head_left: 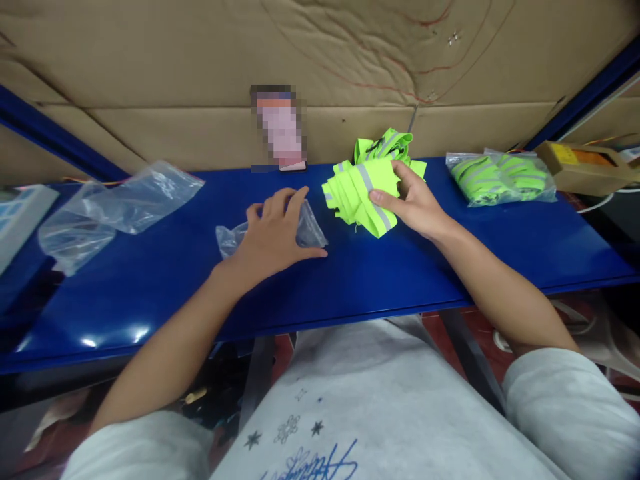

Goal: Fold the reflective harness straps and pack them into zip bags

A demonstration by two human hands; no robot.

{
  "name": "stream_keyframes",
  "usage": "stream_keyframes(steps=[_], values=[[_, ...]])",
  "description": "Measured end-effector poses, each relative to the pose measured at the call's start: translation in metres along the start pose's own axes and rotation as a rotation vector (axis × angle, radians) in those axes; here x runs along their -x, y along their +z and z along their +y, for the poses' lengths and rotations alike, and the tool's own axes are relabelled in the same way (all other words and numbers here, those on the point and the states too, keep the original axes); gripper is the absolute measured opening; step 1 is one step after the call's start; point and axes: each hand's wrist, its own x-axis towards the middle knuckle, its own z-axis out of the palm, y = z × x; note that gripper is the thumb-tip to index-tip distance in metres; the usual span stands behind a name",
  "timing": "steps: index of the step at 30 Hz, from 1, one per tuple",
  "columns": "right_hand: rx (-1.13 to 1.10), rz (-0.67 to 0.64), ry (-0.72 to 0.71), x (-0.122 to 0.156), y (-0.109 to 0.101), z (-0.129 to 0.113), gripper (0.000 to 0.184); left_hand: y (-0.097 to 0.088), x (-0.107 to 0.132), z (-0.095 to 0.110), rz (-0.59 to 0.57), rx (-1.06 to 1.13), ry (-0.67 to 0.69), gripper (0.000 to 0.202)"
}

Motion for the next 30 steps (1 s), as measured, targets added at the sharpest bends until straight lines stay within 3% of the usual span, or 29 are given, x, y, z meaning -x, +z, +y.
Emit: stream_keyframes(steps=[2, 5, 9, 11, 15, 18, 22, 24, 26, 30], values=[[0.055, 0.049, -0.026, 0.001, 0.0, 0.0, 0.072, -0.003, 0.002, -0.006, -0.013, -0.014, -0.02, 0.134], [0.163, 0.073, -0.102, 0.007, 0.005, -0.006, 0.072, -0.013, 0.004, -0.003, -0.001, 0.094, 0.054, 0.147], [0.25, 0.007, -0.193, 0.018, 0.013, -0.018, 0.07, -0.021, 0.004, 0.009, 0.115, 0.232, 0.212, 0.128], [0.289, 0.019, -0.186, 0.02, 0.014, -0.021, 0.07, -0.017, 0.002, 0.008, 0.109, 0.15, 0.19, 0.115], [0.334, 0.125, -0.15, 0.016, 0.011, -0.016, 0.071, -0.008, -0.003, -0.01, 0.045, -0.045, 0.017, 0.13], [0.352, 0.143, -0.151, 0.015, 0.01, -0.015, 0.07, -0.016, -0.005, -0.013, 0.082, -0.025, 0.071, 0.13], [0.374, 0.108, -0.143, 0.02, 0.019, -0.022, 0.069, -0.026, -0.002, 0.022, 0.334, -0.046, 0.259, 0.117], [0.341, 0.103, -0.124, 0.022, 0.026, -0.024, 0.068, -0.021, -0.004, 0.044, 0.34, -0.038, 0.301, 0.111], [0.258, 0.118, -0.089, 0.023, 0.034, -0.022, 0.065, -0.012, -0.008, 0.06, 0.314, -0.024, 0.26, 0.099], [-0.03, 0.1, 0.072, 0.019, 0.047, -0.008, 0.06, 0.005, -0.02, 0.067, 0.26, -0.013, 0.173, 0.086]])
